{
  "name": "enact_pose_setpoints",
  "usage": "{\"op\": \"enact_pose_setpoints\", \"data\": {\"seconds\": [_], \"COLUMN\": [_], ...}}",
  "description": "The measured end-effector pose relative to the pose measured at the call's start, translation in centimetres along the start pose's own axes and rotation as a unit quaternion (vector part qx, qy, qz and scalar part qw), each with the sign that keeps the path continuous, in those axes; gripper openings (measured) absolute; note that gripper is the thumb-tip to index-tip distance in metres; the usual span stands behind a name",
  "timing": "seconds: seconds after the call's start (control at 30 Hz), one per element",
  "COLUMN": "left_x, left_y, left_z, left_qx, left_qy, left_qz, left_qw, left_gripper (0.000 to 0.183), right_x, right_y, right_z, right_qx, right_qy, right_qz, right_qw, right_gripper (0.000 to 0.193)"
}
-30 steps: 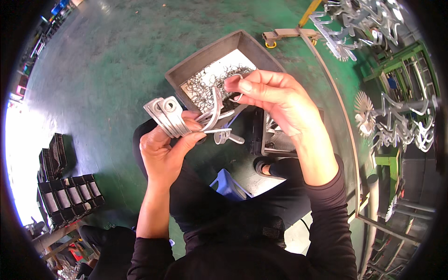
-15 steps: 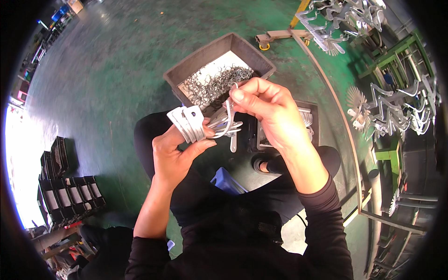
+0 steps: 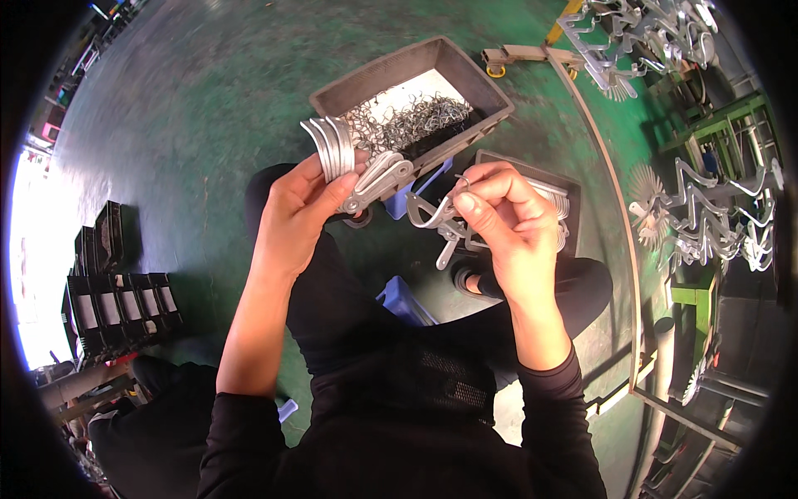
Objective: The person takes metal hooks from a bin and attaches them to curved metal brackets before hanging the assembled components onto a circular metal rack.
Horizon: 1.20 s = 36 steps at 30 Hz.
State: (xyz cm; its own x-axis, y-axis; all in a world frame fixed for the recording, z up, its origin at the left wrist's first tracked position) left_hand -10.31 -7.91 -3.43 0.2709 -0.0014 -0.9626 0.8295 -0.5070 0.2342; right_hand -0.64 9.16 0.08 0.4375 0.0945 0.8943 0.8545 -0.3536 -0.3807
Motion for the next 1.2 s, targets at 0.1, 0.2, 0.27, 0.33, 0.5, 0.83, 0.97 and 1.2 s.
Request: {"op": "enact_pose_setpoints", "data": {"seconds": [0.1, 0.2, 0.27, 0.33, 0.5, 0.83, 0.97, 1.2], "left_x": [-2.4, -3.7, -4.5, -5.1, -5.4, -5.5, -3.4, 0.8], "left_y": [0.6, 1.2, 1.8, 2.2, 2.9, 3.7, 2.1, -0.5], "left_z": [-0.9, -1.4, -2.0, -2.6, -2.8, -3.5, -2.9, -1.2], "left_qx": [-0.014, -0.055, -0.067, -0.069, -0.094, -0.103, -0.054, 0.03], "left_qy": [-0.062, -0.049, -0.066, -0.082, -0.166, -0.303, -0.301, -0.246], "left_qz": [-0.068, -0.084, -0.09, -0.092, -0.116, -0.238, -0.226, -0.232], "left_qw": [0.996, 0.994, 0.991, 0.99, 0.975, 0.917, 0.925, 0.941], "left_gripper": [0.026, 0.024, 0.024, 0.024, 0.017, 0.016, 0.016, 0.013], "right_x": [0.2, -0.7, -0.9, -0.7, -0.6, -1.7, -4.4, -10.8], "right_y": [0.4, 0.9, 1.0, 1.0, 1.1, 1.9, 1.9, -6.1], "right_z": [0.2, 0.4, 0.5, 0.5, 0.8, -0.6, 0.1, 4.9], "right_qx": [0.001, -0.009, -0.011, -0.018, -0.042, 0.012, 0.081, 0.102], "right_qy": [0.024, 0.036, 0.052, 0.069, 0.137, 0.323, 0.3, 0.368], "right_qz": [0.036, 0.034, 0.05, 0.067, 0.081, 0.117, 0.076, -0.043], "right_qw": [0.999, 0.999, 0.997, 0.995, 0.986, 0.939, 0.947, 0.923], "right_gripper": [0.005, 0.005, 0.006, 0.006, 0.007, 0.014, 0.027, 0.012]}}
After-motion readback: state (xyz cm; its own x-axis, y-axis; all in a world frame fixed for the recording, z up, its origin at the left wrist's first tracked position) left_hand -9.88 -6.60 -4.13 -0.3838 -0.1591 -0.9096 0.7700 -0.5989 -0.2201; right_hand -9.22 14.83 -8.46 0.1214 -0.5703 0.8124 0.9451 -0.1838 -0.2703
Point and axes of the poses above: each hand's wrist, its own y-axis away from the middle knuckle, its own z-axis out of the back of the hand, x = y × z, the point moved 10 cm from there along -y, towards the middle knuckle, and after that the axes turned 11 degrees about z, right-handed, at the moved point
